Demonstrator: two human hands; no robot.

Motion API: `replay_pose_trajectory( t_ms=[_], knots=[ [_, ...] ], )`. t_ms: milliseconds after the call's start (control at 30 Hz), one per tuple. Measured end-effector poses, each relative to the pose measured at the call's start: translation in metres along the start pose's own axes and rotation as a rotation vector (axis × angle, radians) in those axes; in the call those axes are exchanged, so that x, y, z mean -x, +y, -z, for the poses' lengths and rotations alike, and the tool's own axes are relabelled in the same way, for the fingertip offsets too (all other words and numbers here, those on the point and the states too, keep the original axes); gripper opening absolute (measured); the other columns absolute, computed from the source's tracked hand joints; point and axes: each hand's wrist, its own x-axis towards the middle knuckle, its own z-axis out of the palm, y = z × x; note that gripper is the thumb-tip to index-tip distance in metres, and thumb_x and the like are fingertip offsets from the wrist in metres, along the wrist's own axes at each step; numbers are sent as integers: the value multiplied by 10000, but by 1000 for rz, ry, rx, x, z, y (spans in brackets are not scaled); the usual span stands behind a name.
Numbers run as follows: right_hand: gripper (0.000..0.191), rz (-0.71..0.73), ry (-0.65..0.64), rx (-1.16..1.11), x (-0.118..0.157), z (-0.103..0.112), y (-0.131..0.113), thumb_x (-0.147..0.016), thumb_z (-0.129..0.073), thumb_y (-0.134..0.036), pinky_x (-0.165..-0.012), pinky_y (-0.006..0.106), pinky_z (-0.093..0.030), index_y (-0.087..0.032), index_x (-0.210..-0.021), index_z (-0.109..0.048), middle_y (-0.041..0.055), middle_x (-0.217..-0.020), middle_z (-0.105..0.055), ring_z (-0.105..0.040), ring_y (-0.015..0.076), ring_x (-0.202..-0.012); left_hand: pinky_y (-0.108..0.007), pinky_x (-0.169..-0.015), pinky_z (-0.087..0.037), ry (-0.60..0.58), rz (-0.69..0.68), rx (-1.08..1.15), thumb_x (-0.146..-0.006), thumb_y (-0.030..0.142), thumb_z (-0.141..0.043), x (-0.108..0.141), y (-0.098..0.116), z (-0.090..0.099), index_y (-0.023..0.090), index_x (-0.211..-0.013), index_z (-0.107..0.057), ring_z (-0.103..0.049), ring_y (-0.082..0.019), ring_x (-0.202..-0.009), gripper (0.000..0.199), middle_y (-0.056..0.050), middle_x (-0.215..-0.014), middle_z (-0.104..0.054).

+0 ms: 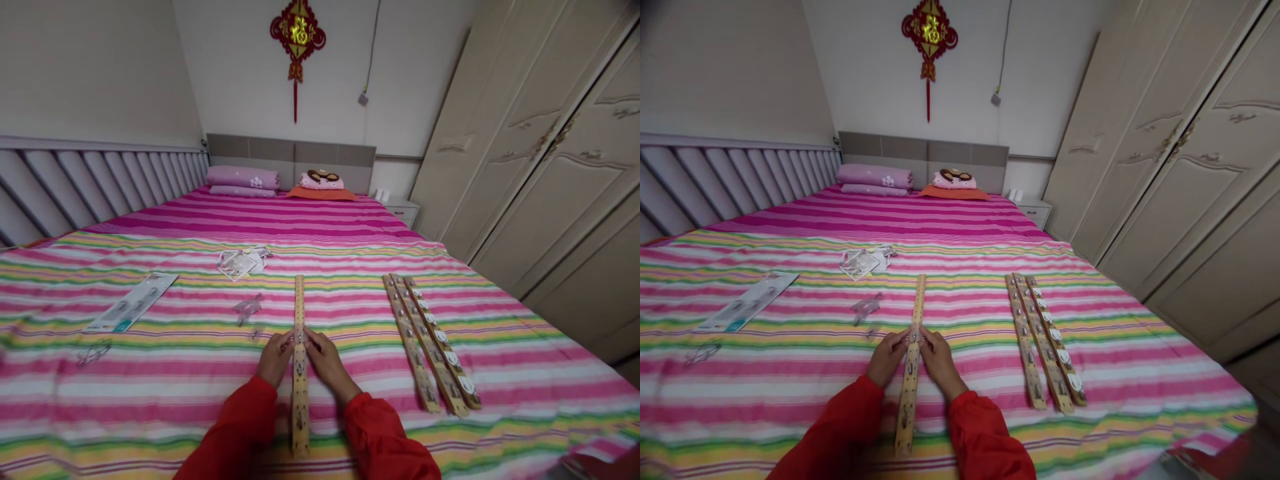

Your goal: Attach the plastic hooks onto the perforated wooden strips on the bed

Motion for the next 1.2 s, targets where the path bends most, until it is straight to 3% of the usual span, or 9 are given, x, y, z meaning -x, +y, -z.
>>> replay_pose_trajectory(
  t_ms=[100,200,267,400,533,633,900,1067,1200],
  knots=[
    [433,-90,59,-224,3,1,3,-782,-601,-381,-626,285,-450,-212,-1180,-629,-1,-717,-601,-523,156,-642,-319,-691,-506,174,28,35,-732,430,-544,8,-2,21,165,-974,-680,-594,-173,-723,383,-49,-829,-632],
    [480,-178,97,-393,5,0,3,-736,-646,-418,-515,245,-394,-182,-1154,-632,-38,-609,-543,-449,118,-530,-326,-719,-502,377,-35,-126,-735,425,-552,11,-7,49,190,-909,-668,-592,-191,-762,314,-60,-843,-639],
    [477,-209,106,-466,5,0,2,-706,-671,-425,-486,234,-368,-172,-1109,-644,-46,-598,-535,-437,105,-508,-351,-790,-486,419,-94,-253,-732,419,-558,8,-10,64,196,-872,-664,-596,-216,-820,284,-72,-844,-651],
    [488,-270,116,-543,5,2,-2,-668,-695,-436,-459,228,-352,-152,-1060,-637,-36,-622,-581,-460,96,-483,-361,-795,-479,322,-140,-349,-725,418,-551,-4,-17,73,193,-872,-672,-611,-230,-813,295,-81,-829,-677],
    [496,-297,129,-601,5,4,-3,-639,-722,-443,-439,219,-345,-137,-1018,-632,-26,-628,-608,-486,89,-456,-341,-710,-486,299,-58,-279,-673,391,-556,-14,-16,72,186,-763,-691,-617,-213,-700,262,-66,-742,-684],
    [472,-297,138,-635,4,6,-3,-629,-738,-434,-436,216,-351,-136,-982,-641,-22,-625,-616,-499,88,-452,-325,-672,-485,329,112,-79,-598,395,-623,-18,-6,76,174,-744,-703,-623,-205,-674,276,-46,-696,-695],
    [399,-335,159,-712,2,14,-15,-609,-752,-439,-405,211,-333,-130,-849,-671,-5,-597,-620,-481,85,-423,-213,-561,-476,168,421,622,-504,316,-793,-4,47,77,134,-839,-719,-619,-117,-640,388,-57,-760,-705],
    [332,-277,109,-645,11,15,-46,-668,-723,-448,-435,209,-346,-155,-822,-689,-10,-635,-617,-469,80,-464,-213,-614,-509,137,411,651,-555,319,-780,9,68,60,141,-845,-713,-634,-120,-683,347,-51,-764,-703],
    [329,-185,63,-632,15,9,-74,-616,-783,-398,-547,228,-426,-174,-823,-662,-13,-674,-629,-538,106,-571,-264,-695,-532,114,287,519,-575,390,-754,16,83,46,135,-874,-701,-659,-166,-758,397,-61,-801,-725]
  ],
)
